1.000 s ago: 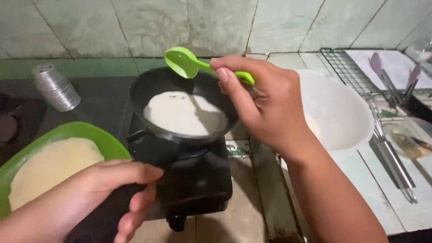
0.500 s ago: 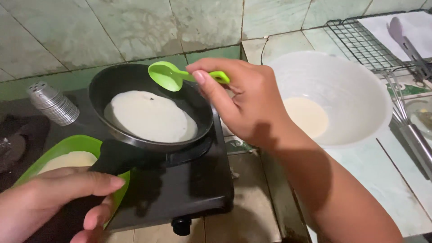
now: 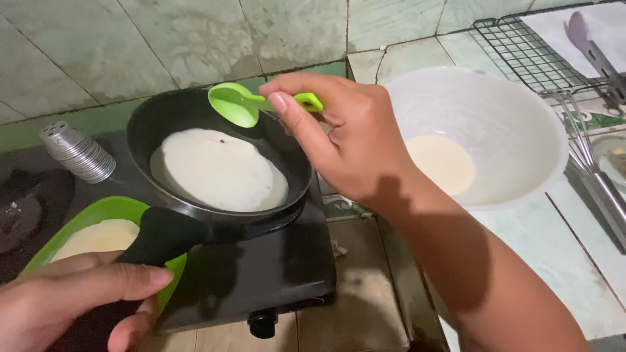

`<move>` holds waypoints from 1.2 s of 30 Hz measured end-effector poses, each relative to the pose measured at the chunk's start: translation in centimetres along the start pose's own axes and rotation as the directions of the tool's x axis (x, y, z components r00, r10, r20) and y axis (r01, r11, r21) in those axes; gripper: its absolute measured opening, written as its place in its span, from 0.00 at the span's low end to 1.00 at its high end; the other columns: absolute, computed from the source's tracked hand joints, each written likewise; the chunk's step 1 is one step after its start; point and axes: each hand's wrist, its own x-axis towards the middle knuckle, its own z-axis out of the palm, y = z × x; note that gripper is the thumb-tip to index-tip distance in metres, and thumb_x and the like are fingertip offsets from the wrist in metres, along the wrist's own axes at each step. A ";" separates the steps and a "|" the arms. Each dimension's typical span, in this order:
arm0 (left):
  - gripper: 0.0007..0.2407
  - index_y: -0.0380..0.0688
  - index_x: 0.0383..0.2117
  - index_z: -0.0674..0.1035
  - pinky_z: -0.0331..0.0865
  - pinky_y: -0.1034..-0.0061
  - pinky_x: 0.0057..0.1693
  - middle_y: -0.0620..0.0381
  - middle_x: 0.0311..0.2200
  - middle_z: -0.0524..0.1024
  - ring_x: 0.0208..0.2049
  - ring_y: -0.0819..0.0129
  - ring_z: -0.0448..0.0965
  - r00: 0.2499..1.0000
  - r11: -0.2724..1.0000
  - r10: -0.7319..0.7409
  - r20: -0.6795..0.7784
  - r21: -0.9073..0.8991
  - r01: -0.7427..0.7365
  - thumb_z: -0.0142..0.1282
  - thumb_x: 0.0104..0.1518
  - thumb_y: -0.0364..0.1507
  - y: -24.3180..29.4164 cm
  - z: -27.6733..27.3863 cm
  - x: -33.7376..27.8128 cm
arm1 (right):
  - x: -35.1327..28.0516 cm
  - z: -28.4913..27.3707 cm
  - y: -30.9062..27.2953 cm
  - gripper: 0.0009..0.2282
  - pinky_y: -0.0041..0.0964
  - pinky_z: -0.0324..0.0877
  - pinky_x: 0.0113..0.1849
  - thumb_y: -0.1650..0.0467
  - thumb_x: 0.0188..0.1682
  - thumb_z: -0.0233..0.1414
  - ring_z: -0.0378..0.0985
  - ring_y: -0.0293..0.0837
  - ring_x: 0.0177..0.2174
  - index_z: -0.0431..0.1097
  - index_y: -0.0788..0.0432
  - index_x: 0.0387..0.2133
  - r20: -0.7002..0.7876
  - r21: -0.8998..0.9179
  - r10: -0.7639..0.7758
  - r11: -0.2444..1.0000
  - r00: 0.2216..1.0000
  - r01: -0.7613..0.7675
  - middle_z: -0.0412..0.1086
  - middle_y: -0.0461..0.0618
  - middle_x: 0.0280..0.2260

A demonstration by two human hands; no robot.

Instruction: The recorder is making thin pancakes or crepes by pouring batter onto a heated frying pan, letting it set, and then sliding it onto a stack.

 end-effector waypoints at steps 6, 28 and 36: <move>0.09 0.35 0.31 0.76 0.69 0.68 0.42 0.53 0.20 0.71 0.27 0.65 0.75 0.733 0.647 0.659 0.171 0.367 -0.668 0.51 0.64 0.29 -2.1 1.0 0.1 | 0.0 -0.5 -0.6 0.07 0.31 0.76 0.38 0.71 0.62 0.54 0.83 0.37 0.35 0.76 0.60 0.48 -0.045 -0.061 -0.016 0.998 0.999 0.014 0.80 0.51 0.38; 0.09 0.43 0.44 0.71 0.59 0.72 0.18 0.54 0.12 0.61 0.08 0.64 0.64 0.859 0.397 0.486 0.163 -0.916 -0.050 0.48 0.57 0.27 -7.2 15.4 6.1 | -0.1 0.2 -1.5 0.04 0.29 0.75 0.39 0.75 0.63 0.55 0.83 0.37 0.33 0.76 0.61 0.47 0.001 -0.285 -0.129 0.950 0.992 0.124 0.79 0.51 0.40; 0.09 0.39 0.45 0.69 0.61 0.73 0.18 0.54 0.11 0.62 0.08 0.66 0.63 0.803 0.295 0.569 0.175 -0.955 -0.001 0.47 0.59 0.26 -7.9 16.4 6.8 | -0.2 0.9 -1.8 0.03 0.29 0.76 0.40 0.75 0.63 0.56 0.84 0.40 0.37 0.75 0.60 0.46 0.036 -0.340 -0.187 0.921 0.982 0.188 0.79 0.51 0.41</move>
